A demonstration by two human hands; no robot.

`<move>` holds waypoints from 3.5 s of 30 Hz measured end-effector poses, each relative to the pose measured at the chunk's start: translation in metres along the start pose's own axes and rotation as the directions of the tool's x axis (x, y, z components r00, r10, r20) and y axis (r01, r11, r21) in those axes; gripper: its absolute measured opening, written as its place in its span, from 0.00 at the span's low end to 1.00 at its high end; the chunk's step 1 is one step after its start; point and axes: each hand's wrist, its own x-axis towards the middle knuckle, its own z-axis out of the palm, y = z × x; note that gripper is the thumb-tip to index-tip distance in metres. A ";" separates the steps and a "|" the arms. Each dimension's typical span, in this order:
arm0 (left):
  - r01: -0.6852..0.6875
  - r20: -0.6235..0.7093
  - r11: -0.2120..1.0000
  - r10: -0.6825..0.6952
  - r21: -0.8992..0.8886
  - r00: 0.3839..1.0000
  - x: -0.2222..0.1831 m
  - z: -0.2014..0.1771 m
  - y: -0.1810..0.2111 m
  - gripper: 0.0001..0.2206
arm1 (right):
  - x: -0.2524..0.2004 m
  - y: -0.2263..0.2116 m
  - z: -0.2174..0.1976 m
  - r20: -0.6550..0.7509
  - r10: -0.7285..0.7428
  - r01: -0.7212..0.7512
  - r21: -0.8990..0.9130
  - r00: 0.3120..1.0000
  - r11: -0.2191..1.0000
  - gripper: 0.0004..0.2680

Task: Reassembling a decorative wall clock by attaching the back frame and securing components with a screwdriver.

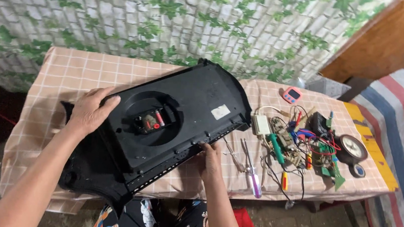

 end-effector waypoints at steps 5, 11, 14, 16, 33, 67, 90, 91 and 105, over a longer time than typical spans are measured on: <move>0.049 0.035 0.998 -0.048 -0.034 0.998 -0.002 0.003 0.015 0.37 | 0.034 0.017 -0.020 0.075 0.047 -0.054 0.103 0.996 0.993 0.12; 0.057 -0.004 0.997 -0.057 -0.056 0.998 0.004 0.003 0.012 0.41 | 0.022 0.011 -0.017 0.127 0.096 -0.117 0.178 0.987 0.977 0.11; 0.063 -0.012 0.997 -0.064 -0.048 0.998 0.004 0.004 0.009 0.41 | 0.064 0.038 -0.043 0.132 0.072 -0.095 0.172 0.989 0.981 0.09; 0.062 -0.019 0.997 -0.063 -0.052 0.998 0.002 0.006 0.006 0.40 | 0.060 0.038 -0.050 0.123 0.055 -0.074 0.151 0.991 0.986 0.08; -0.463 -0.519 0.802 0.597 0.378 0.611 -0.111 0.061 0.027 0.24 | 0.010 -0.054 -0.114 0.657 -0.639 0.606 -0.713 0.400 -0.353 0.06; -0.523 -0.495 0.736 0.676 0.429 0.546 -0.154 0.104 0.070 0.15 | -0.072 -0.032 0.008 0.862 -0.473 0.918 -0.319 0.179 -0.234 0.04; -0.575 -0.476 0.730 0.680 0.369 0.558 -0.138 0.125 0.084 0.14 | -0.080 -0.003 0.017 0.860 -0.477 0.872 -0.365 0.181 -0.327 0.02; -0.574 -0.480 0.731 0.679 0.369 0.555 -0.136 0.125 0.084 0.14 | -0.079 0.000 0.018 0.862 -0.476 0.872 -0.362 0.177 -0.331 0.02; -0.552 -0.504 0.767 0.635 0.326 0.585 -0.141 0.122 0.081 0.12 | -0.056 0.026 0.013 0.681 -0.664 0.738 -0.612 0.308 -0.285 0.07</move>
